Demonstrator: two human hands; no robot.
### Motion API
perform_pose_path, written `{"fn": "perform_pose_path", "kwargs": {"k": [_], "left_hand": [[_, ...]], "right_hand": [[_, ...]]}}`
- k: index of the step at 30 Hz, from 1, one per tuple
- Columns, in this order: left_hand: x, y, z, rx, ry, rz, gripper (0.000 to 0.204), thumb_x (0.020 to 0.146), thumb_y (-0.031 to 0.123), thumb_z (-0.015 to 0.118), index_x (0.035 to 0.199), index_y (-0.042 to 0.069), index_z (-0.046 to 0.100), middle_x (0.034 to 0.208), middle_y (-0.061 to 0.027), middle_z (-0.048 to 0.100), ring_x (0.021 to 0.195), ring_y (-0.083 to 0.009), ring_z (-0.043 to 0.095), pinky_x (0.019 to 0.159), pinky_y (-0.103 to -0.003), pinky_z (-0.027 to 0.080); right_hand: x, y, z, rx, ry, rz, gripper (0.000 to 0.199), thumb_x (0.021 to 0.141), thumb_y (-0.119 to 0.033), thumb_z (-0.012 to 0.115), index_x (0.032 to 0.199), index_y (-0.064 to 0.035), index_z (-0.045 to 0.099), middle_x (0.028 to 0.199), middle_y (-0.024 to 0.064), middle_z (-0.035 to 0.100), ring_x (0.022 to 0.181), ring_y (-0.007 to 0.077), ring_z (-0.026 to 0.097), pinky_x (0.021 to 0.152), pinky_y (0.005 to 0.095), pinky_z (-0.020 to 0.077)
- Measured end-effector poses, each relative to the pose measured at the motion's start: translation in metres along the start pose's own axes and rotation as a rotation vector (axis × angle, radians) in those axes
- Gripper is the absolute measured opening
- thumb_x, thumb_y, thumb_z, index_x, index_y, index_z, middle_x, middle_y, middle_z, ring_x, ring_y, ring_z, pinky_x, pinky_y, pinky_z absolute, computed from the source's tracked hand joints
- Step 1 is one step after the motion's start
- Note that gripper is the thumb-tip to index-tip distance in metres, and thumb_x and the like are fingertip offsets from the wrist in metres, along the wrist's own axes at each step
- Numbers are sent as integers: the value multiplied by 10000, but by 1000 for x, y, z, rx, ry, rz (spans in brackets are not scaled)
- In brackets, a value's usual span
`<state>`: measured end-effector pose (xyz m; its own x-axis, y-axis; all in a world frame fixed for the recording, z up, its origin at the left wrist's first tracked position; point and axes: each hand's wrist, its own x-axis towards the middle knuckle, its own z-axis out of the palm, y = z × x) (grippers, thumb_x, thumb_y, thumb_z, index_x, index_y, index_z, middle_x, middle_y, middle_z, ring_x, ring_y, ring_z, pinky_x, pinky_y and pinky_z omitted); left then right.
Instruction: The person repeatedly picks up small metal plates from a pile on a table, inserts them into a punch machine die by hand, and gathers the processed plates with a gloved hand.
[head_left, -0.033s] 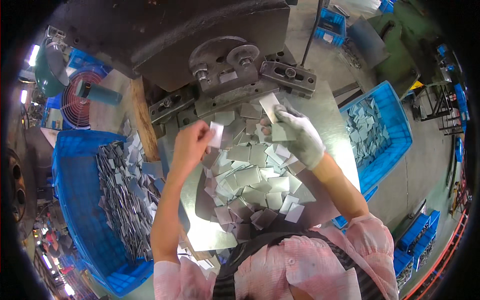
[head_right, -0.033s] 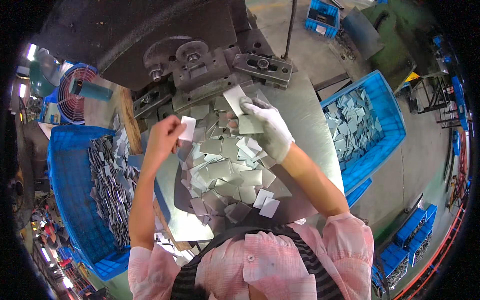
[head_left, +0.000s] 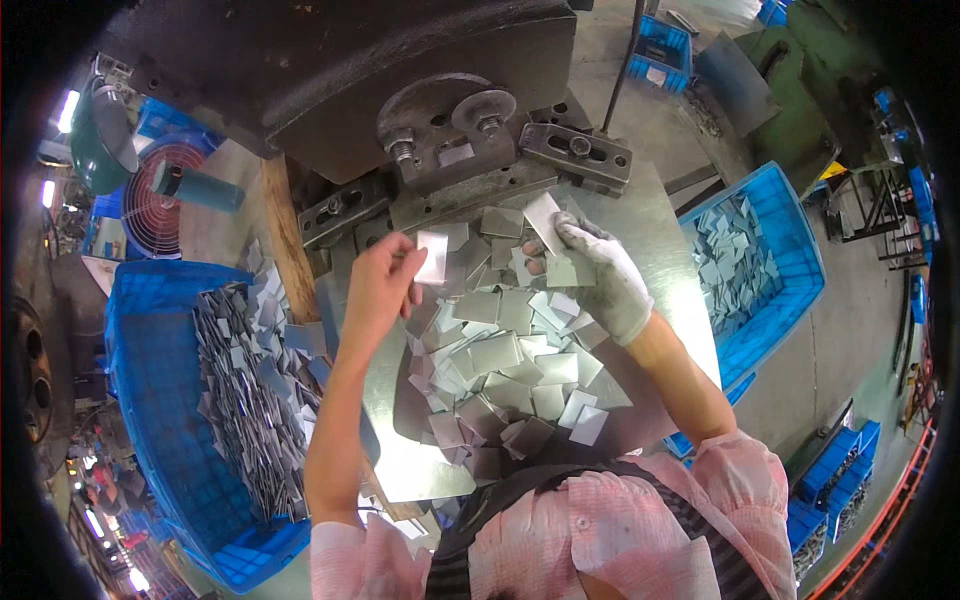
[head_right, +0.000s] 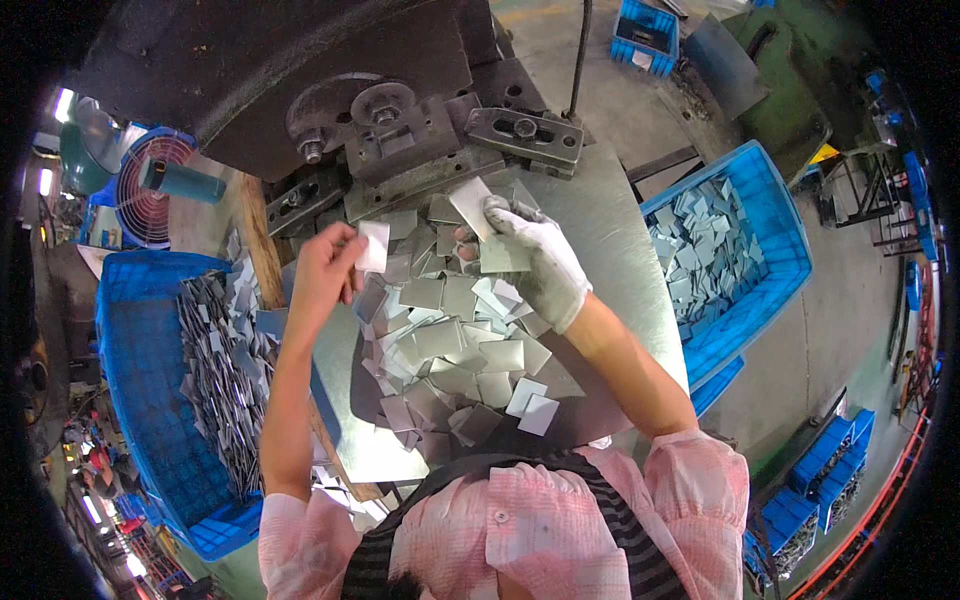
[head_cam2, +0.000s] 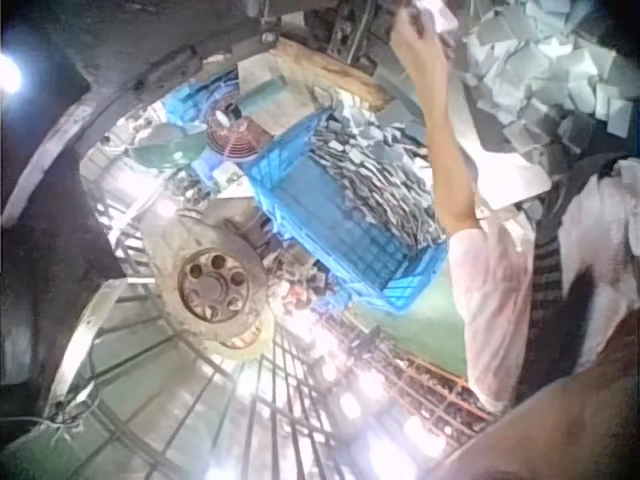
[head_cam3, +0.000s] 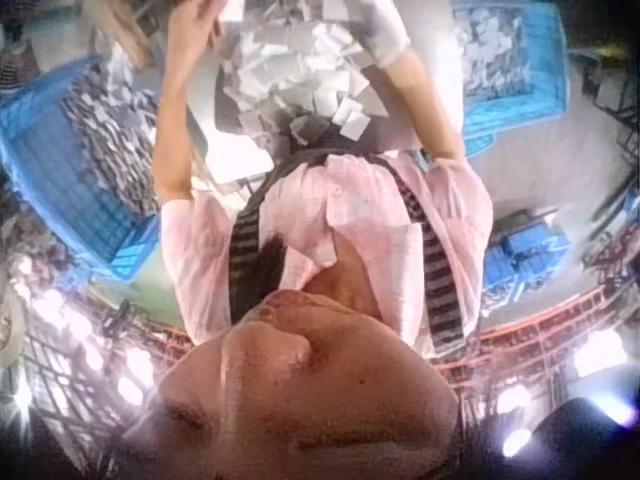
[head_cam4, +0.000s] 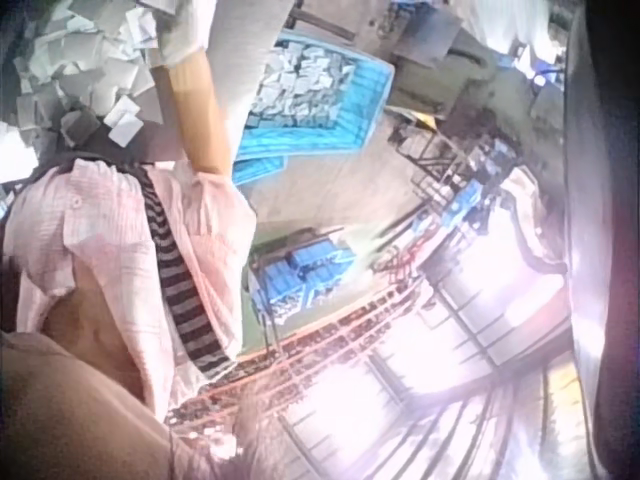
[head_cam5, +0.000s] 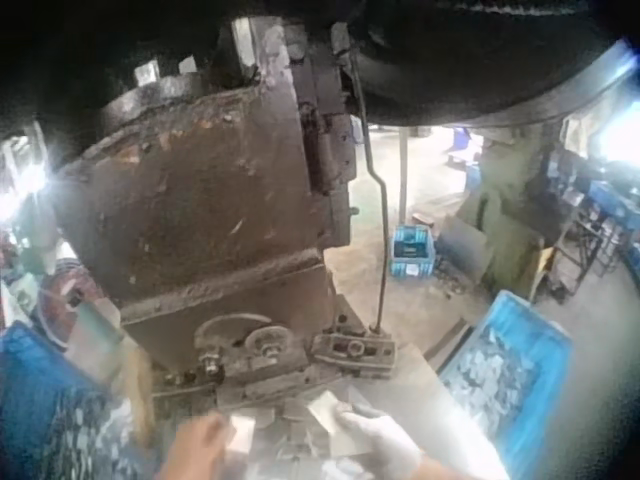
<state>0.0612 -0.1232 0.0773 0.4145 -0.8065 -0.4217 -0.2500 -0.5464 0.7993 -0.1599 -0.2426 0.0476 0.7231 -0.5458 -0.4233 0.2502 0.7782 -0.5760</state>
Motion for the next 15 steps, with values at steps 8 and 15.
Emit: {"fn": "perform_pose_path", "kwargs": {"k": [8,15], "left_hand": [[67,10,41,-891,189,48,122,786,108,620,801,-10,589,688,-89,613,568,-132,608,484,-188,493],[80,21,63,-1103,368,35,146,754,91,641,789,-33,572,695,-121,612,561,-160,614,476,-191,508]], "right_hand": [[-32,8,7,44,-28,46,293,844,-215,533,1055,-13,509,881,144,624,728,219,628,640,294,514],[-36,28,-3,-99,-139,-194,231,848,-169,513,1045,-50,525,991,147,601,810,227,620,677,320,521]]}}
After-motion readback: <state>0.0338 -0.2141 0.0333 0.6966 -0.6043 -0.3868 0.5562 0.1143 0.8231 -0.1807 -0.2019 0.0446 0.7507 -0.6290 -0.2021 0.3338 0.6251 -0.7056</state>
